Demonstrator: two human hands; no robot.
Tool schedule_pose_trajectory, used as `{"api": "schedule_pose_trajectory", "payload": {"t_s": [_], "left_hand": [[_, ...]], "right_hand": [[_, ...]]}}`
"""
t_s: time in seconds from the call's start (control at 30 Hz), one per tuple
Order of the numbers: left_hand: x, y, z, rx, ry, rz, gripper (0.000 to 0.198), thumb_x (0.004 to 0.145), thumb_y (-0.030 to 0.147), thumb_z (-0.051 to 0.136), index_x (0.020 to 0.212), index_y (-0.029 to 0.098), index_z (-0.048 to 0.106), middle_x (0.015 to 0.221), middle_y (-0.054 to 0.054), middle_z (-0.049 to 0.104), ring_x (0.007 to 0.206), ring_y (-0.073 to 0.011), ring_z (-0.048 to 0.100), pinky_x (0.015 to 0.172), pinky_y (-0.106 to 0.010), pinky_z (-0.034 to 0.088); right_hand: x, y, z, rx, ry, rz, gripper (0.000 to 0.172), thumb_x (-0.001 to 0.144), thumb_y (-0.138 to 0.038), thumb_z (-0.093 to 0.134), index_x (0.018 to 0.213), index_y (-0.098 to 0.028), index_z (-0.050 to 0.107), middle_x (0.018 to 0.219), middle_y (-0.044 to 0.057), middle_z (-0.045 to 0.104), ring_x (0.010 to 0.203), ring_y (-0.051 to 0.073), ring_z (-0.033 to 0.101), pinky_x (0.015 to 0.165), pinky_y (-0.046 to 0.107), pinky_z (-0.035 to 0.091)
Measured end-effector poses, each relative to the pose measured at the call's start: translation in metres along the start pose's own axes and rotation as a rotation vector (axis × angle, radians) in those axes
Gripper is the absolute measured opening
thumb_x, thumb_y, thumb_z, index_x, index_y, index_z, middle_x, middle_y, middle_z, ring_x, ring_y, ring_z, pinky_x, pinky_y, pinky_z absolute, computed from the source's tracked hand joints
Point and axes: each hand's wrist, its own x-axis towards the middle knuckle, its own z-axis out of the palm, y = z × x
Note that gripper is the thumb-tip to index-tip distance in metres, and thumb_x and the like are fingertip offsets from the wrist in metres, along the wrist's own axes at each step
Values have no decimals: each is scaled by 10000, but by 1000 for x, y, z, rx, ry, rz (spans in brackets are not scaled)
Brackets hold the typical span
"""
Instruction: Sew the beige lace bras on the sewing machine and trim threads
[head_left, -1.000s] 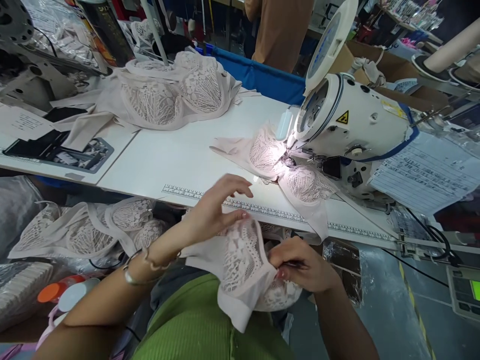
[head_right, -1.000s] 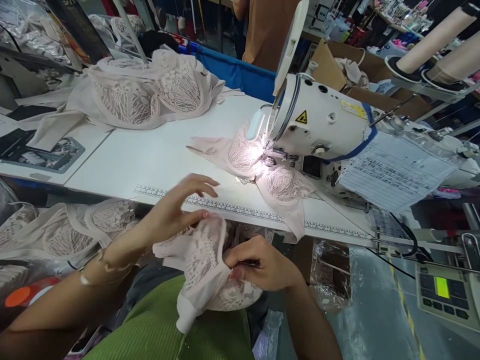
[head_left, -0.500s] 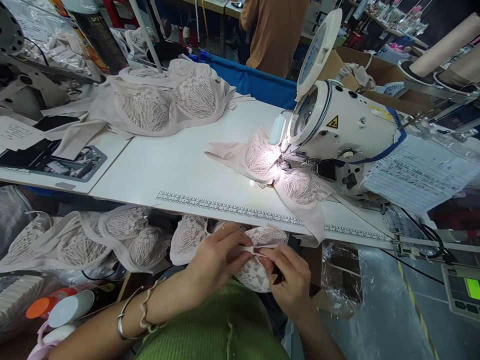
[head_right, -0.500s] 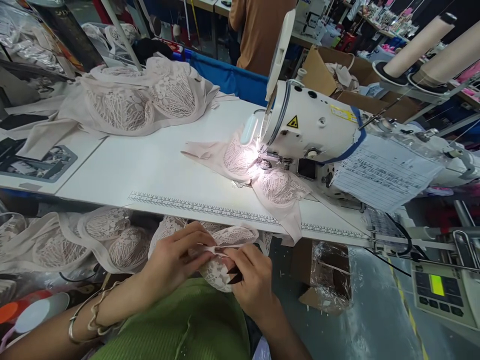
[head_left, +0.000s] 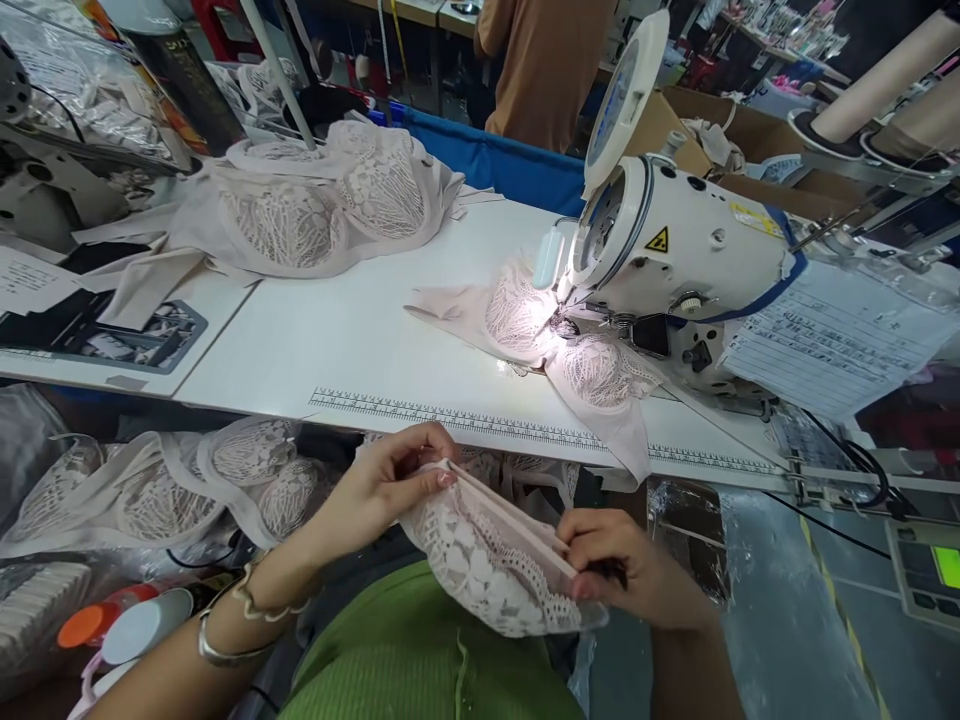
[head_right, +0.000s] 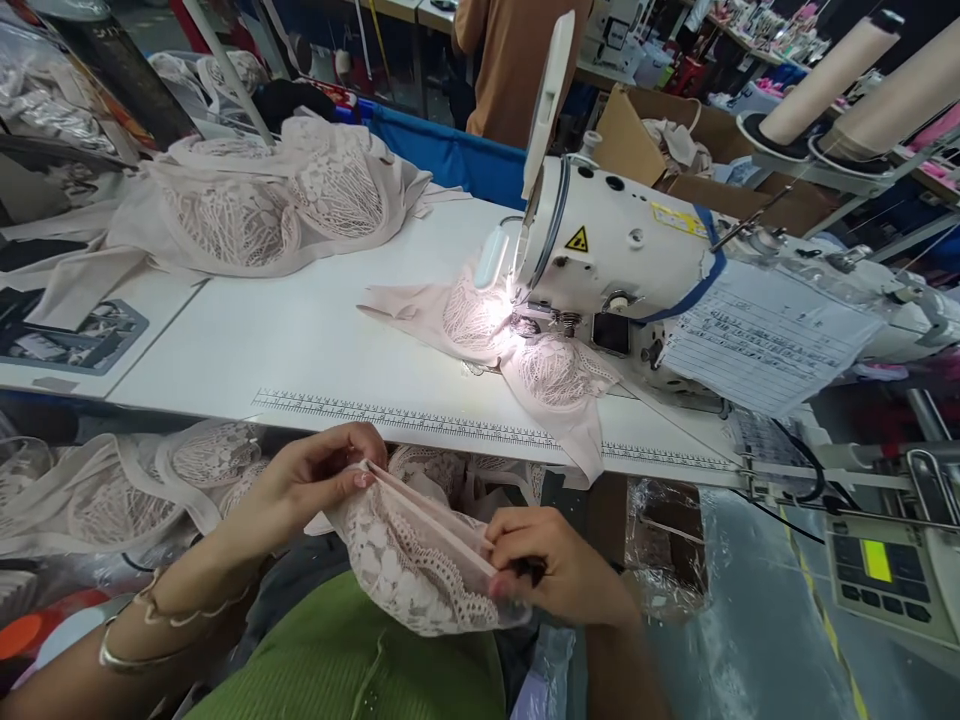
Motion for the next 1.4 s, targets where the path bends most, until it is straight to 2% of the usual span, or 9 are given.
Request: {"api": "schedule_pose_trajectory", "payload": {"t_s": [0.17,0.3,0.53,0.7,0.8,1.0,1.17,1.3,1.4], "left_hand": [[-3,-8,-5,52,198,133,41,828,186,762,813,201,728,865,-32,708,860,-181,671,789,-260,530],[-6,-13,1,95,304,147,62,801,164,778,799,218,748,866,-21,735,880,-185,695,789,-256,550],[-12,-21,6,171,362,27,98,860,286,733,856,189,726,887,-50,772,845,-205,726,749,-272,564],[-13,-27,6,190,378,42,89,870,292,721,865,204,733,898,-40,765,872,-199,716,755,-264,564],[-11,-30,6,149,402,67,79,860,295,735,857,218,748,927,-47,736,883,-213,693,681,-274,574],[-8,-35,9,129,445,81,27,809,272,788,802,250,775,923,-38,679,899,-217,652,769,-320,575],[-7,-31,1,81,351,88,68,815,261,791,777,229,745,925,-46,648,929,-212,632,803,-310,546],[-3,-15,-2,208,16,16,160,885,324,741,1013,234,704,1171,-86,640,1117,-248,609,930,-343,514],[3,-5,14,305,-240,76,310,900,347,738,1181,249,652,1317,-102,574,1230,-258,548,1000,-348,477]], "right_hand": [[-9,9,-6,-203,274,15,193,984,-315,635,848,-243,753,909,67,741,743,180,666,636,294,492],[-4,14,2,-408,441,-18,129,947,-195,673,847,-256,728,881,34,776,750,197,702,786,370,496],[1,18,12,-424,672,34,202,893,-157,711,739,-236,607,781,19,708,722,191,657,648,318,469],[5,18,17,-457,741,34,273,877,-135,710,711,-236,519,737,-5,651,674,162,616,600,275,454],[6,19,19,-505,781,81,172,871,-147,724,820,-245,592,732,-14,639,598,145,570,542,260,433],[9,12,9,-506,667,51,158,917,-113,649,852,-253,681,754,4,673,667,161,573,573,272,424],[3,3,-14,-230,512,108,154,895,-171,681,765,-252,663,688,-19,600,596,143,485,609,298,411],[12,-8,-16,-80,304,100,139,874,-206,705,747,-247,666,664,-24,603,610,143,502,670,313,428],[29,-17,1,-144,250,177,116,857,-172,698,758,-231,678,712,1,621,685,161,548,638,295,420]]}}
